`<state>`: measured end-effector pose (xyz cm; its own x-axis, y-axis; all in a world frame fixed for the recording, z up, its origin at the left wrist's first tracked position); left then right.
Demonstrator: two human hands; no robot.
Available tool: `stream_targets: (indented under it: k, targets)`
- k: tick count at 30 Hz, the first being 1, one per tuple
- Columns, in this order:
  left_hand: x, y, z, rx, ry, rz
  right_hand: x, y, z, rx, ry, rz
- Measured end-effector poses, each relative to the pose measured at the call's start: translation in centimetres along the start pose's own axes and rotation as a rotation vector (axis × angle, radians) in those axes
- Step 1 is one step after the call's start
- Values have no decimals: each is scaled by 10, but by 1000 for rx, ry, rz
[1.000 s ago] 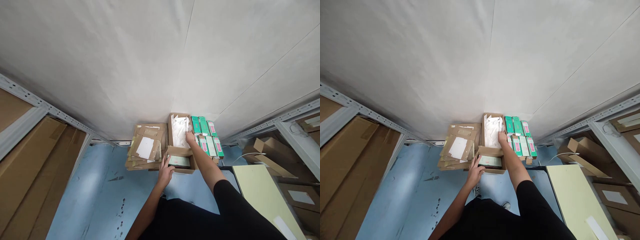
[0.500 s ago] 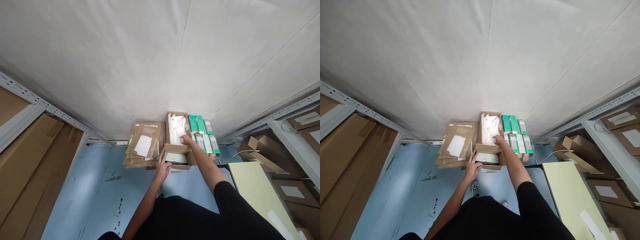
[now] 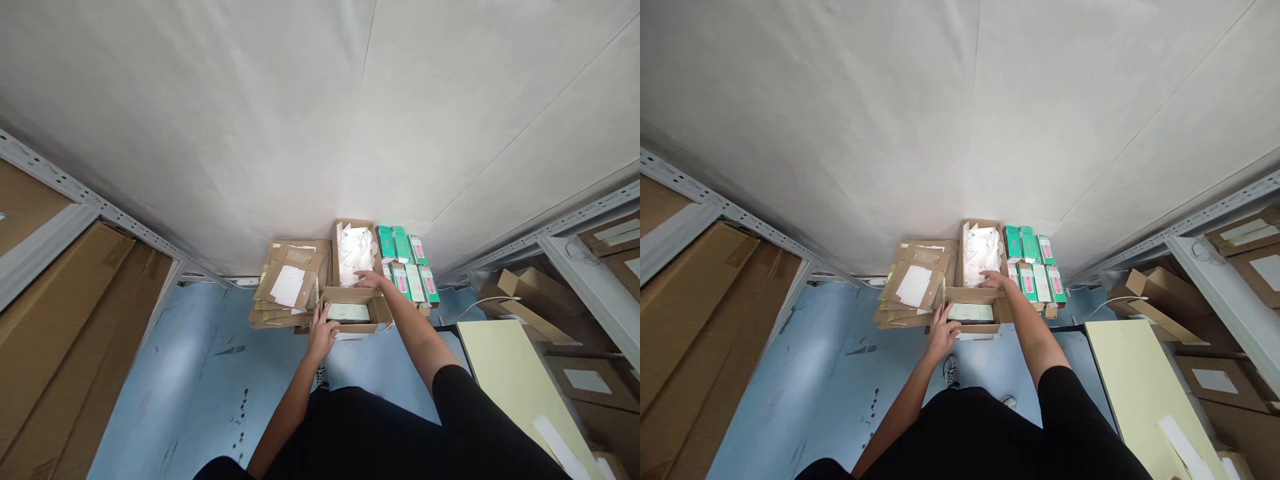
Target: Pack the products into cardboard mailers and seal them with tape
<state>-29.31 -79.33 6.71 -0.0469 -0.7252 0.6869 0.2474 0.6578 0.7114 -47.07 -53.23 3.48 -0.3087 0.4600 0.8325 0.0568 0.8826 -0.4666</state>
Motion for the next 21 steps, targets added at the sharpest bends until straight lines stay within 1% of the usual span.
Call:
stream_targets:
  k: [2,5,9,13,16,19,21]
  targets:
    - [2,0,0,-3,0,3,4,-1,-1,-9,8,-19]
    - [5,-1,0,-11,2,9,19,-3,-2,-3,117,-34]
    - [6,-1,0,-11,21,2,37,-9,-6,14,270,53]
    - [4,1,0,-11,33,-14,46,-18,-14,24,347,158]
    - [2,3,0,-7,35,-10,53,-21,-20,39,414,147]
    - [3,4,-1,-15,28,-5,54,-19,-22,13,396,67]
    - [5,4,-2,-31,13,-4,52,-16,-18,-7,335,27]
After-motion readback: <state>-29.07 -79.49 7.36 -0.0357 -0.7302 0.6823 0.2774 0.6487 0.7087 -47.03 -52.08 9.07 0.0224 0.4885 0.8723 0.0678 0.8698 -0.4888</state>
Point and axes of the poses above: each hand's wrist, its own z-axis towards the middle knuckle, its own x-axis out of the back of the hand, y = z × x, the point moved 5 cm from there along z, towards the middle knuckle, and after that the axes turned 12 degrees about y, right-handed, at the moved point
